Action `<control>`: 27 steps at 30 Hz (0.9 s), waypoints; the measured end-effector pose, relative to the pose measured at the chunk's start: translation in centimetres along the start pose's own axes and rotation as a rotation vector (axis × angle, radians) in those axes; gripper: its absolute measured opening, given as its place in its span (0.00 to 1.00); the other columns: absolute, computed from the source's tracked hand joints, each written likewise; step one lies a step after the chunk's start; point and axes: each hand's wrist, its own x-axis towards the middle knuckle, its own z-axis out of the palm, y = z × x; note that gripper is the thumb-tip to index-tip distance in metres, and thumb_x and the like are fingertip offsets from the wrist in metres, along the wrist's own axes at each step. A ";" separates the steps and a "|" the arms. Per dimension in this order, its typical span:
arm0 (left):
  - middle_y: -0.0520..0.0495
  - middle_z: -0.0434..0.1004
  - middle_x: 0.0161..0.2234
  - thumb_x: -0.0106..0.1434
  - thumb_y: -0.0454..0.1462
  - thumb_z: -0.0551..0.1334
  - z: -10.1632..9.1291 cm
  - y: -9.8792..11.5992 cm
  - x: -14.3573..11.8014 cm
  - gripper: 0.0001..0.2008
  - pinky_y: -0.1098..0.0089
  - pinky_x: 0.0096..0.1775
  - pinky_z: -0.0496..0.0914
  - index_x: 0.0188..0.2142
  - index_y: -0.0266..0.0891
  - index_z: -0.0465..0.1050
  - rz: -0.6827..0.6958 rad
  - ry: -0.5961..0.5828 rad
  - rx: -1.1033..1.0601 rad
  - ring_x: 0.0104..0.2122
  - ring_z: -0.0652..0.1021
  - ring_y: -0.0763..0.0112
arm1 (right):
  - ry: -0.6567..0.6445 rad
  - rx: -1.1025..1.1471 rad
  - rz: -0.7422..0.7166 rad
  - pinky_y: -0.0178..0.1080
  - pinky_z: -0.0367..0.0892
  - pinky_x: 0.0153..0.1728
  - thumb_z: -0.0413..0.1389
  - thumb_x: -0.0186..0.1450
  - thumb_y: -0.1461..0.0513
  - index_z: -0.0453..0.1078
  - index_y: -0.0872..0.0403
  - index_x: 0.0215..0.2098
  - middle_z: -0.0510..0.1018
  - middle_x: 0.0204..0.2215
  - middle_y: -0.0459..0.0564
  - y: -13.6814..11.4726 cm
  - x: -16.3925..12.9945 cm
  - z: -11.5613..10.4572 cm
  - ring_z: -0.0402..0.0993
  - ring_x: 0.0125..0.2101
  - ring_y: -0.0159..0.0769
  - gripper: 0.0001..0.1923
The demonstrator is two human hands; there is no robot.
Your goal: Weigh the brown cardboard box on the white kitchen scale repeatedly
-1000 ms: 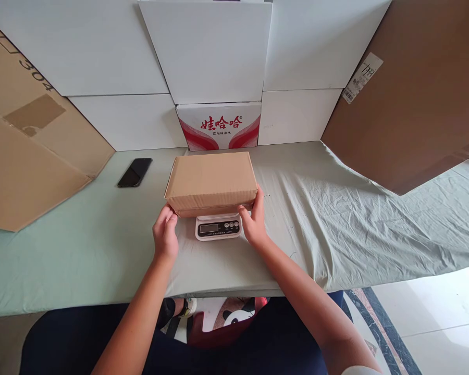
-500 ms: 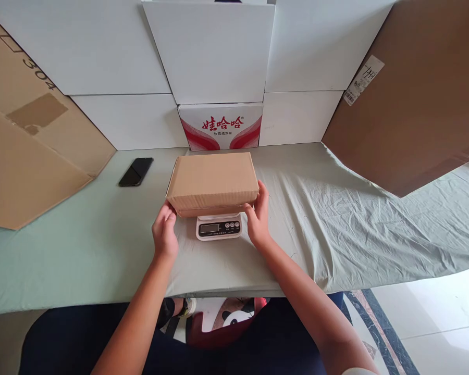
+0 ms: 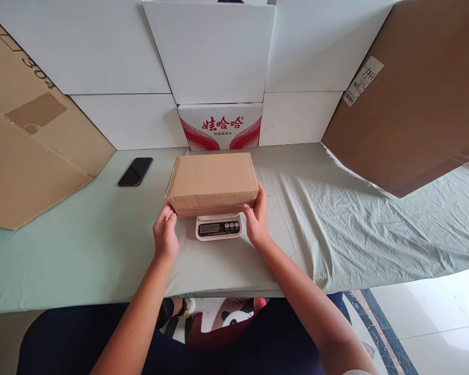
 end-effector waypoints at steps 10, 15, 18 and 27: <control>0.41 0.82 0.53 0.70 0.49 0.56 -0.1 0.0 0.1 0.25 0.59 0.63 0.66 0.60 0.39 0.74 -0.002 0.005 0.064 0.61 0.75 0.52 | -0.006 -0.047 0.006 0.58 0.67 0.62 0.52 0.66 0.54 0.60 0.43 0.61 0.69 0.59 0.53 -0.3 0.0 0.1 0.66 0.61 0.50 0.25; 0.41 0.82 0.48 0.70 0.49 0.56 0.0 0.2 0.0 0.22 0.61 0.59 0.68 0.53 0.39 0.77 -0.005 -0.023 0.057 0.58 0.76 0.52 | 0.004 -0.023 0.047 0.58 0.67 0.60 0.53 0.64 0.57 0.61 0.45 0.58 0.71 0.55 0.53 -0.5 -0.2 0.3 0.67 0.58 0.50 0.23; 0.41 0.81 0.51 0.70 0.49 0.56 0.2 0.8 0.2 0.22 0.62 0.57 0.70 0.54 0.39 0.75 -0.005 -0.042 0.037 0.57 0.77 0.54 | 0.014 -0.016 0.055 0.58 0.67 0.61 0.54 0.63 0.57 0.61 0.45 0.57 0.71 0.54 0.53 -0.4 0.0 0.4 0.67 0.57 0.50 0.23; 0.42 0.82 0.49 0.65 0.43 0.63 1.1 3.0 6.6 0.13 0.62 0.58 0.71 0.47 0.40 0.76 -0.046 -0.139 -0.057 0.56 0.78 0.56 | -0.030 -0.001 -0.086 0.55 0.65 0.61 0.54 0.61 0.57 0.57 0.46 0.57 0.67 0.59 0.53 0.6 7.1 1.8 0.65 0.59 0.50 0.26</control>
